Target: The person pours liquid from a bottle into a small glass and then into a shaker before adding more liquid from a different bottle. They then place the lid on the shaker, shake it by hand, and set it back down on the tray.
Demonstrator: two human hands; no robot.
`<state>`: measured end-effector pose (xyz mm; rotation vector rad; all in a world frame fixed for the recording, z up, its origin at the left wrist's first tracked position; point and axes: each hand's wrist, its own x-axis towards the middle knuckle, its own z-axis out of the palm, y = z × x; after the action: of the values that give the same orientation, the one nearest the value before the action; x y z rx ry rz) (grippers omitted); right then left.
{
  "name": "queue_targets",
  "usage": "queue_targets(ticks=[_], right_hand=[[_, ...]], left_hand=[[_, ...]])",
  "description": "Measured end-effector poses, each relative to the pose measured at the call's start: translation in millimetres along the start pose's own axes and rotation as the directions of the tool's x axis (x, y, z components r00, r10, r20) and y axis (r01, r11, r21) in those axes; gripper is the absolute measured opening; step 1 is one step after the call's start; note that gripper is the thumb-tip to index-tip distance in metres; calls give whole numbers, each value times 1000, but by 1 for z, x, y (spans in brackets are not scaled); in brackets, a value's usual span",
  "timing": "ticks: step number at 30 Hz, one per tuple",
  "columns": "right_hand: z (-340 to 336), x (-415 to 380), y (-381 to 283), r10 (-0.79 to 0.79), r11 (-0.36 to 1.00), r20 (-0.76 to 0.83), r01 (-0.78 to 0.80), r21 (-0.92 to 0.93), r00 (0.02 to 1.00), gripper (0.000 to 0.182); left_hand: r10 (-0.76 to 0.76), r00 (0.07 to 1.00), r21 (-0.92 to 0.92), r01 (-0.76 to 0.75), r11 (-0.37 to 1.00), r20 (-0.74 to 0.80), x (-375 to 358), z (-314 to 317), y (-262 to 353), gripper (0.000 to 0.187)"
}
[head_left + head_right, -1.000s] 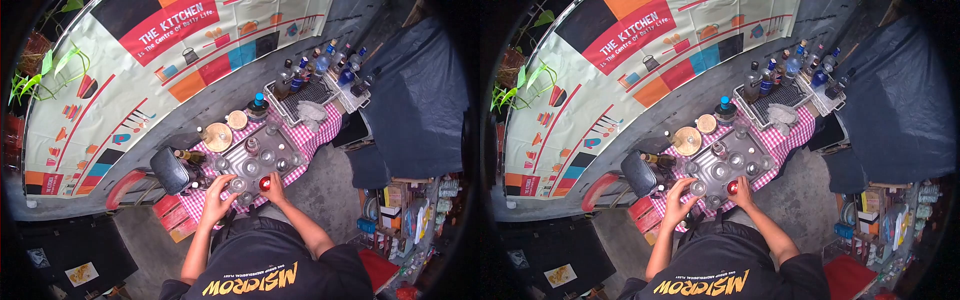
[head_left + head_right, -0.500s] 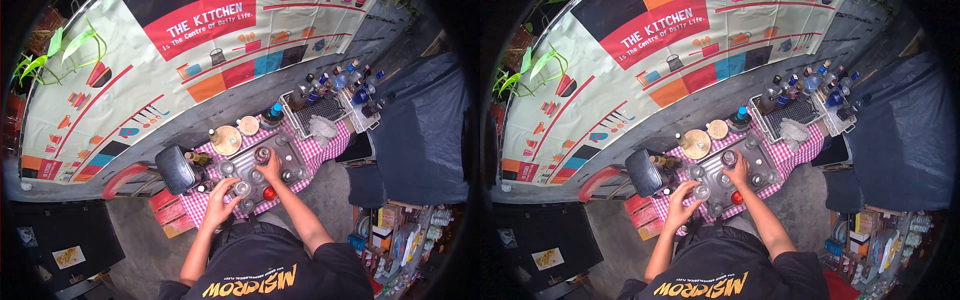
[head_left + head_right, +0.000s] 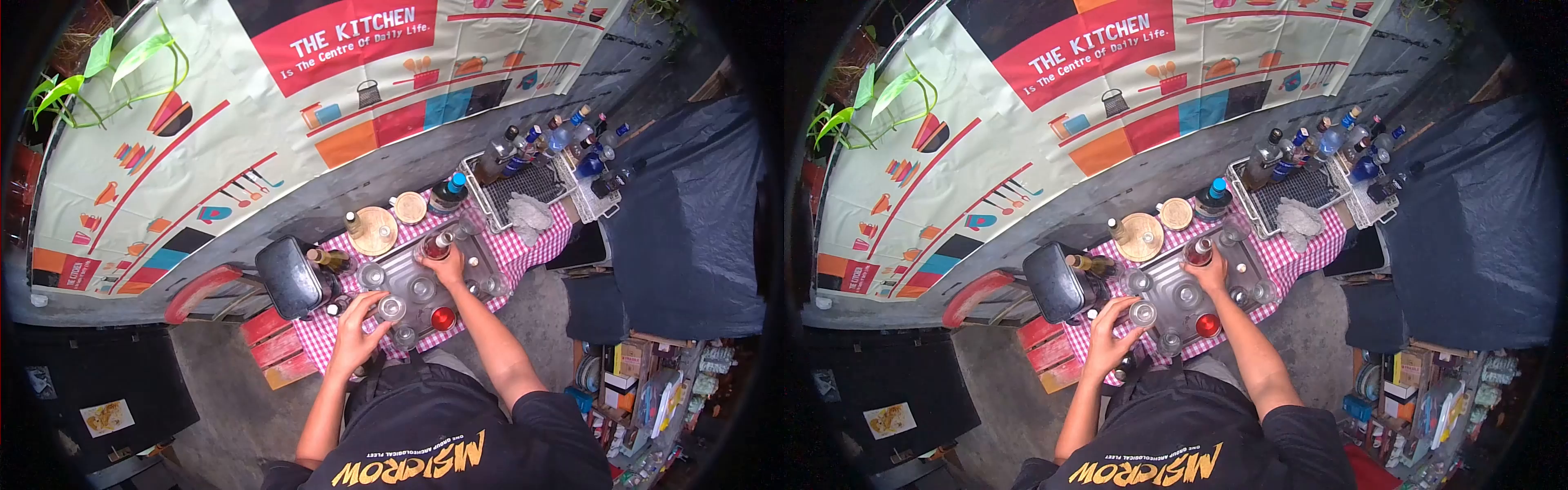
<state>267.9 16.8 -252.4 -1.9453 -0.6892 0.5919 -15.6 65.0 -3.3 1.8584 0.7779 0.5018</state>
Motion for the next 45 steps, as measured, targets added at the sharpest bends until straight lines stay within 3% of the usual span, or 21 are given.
queue_targets(ticks=[3, 5, 9, 12, 15, 17, 20, 21, 24, 25, 27, 30, 37, 45], right_hand=[[-16, 6, -20, -17, 984, -20, 20, 175, 1000, 80], [-28, 8, -33, -70, 898, 16, 56, 436, 997, 67], [-66, -4, -80, -48, 710, -5, 38, 703, 999, 66], [-101, -22, -114, -106, 608, 1, 64, 792, 994, 65], [-132, -46, -155, -125, 549, 98, -13, 836, 987, 69], [-154, -60, -158, -167, 617, 172, -33, 786, 971, 62], [-183, -84, -166, -208, 704, 249, -32, 709, 946, 75], [-192, -89, -164, -226, 760, 259, 4, 650, 939, 78], [-219, -113, -184, -375, 907, 224, 306, 290, 899, 82], [-230, -121, -200, -315, 938, 332, 239, 250, 889, 80], [-245, -132, -205, -437, 886, 305, 463, -16, 846, 80], [-264, -143, -208, -467, 847, 313, 519, -110, 827, 79], [-306, -171, -253, -399, 750, 377, 534, -391, 836, 77], [-334, -184, -286, -400, 666, 381, 550, -504, 833, 74]], left_hand=[[33, 999, 12, -33, 999, -14, 0, 0, 1, 55], [50, 999, 25, -49, 998, -17, 0, 1, 0, 55], [45, 999, 13, -45, 999, -16, 0, 6, 2, 55], [57, 998, -19, -58, 998, -14, -1, 10, 6, 55], [98, 995, -58, -98, 993, -7, -4, 16, 6, 55], [90, 996, -106, -89, 990, 2, -6, 18, 12, 56], [138, 990, -104, -138, 985, -1, -8, 20, 23, 56], [167, 986, -103, -166, 981, 2, -8, 21, 24, 55], [244, 970, -71, -243, 968, 15, -8, 19, 35, 57], [273, 962, -53, -272, 961, 21, -8, 19, 37, 57], [337, 941, -24, -337, 941, 35, -6, 20, 39, 59], [395, 919, -37, -394, 918, 7, -2, 24, 49, 57], [399, 914, -150, -387, 910, 67, 6, 25, 76, 57], [468, 874, -242, -429, 870, 132, 19, 21, 99, 60]])
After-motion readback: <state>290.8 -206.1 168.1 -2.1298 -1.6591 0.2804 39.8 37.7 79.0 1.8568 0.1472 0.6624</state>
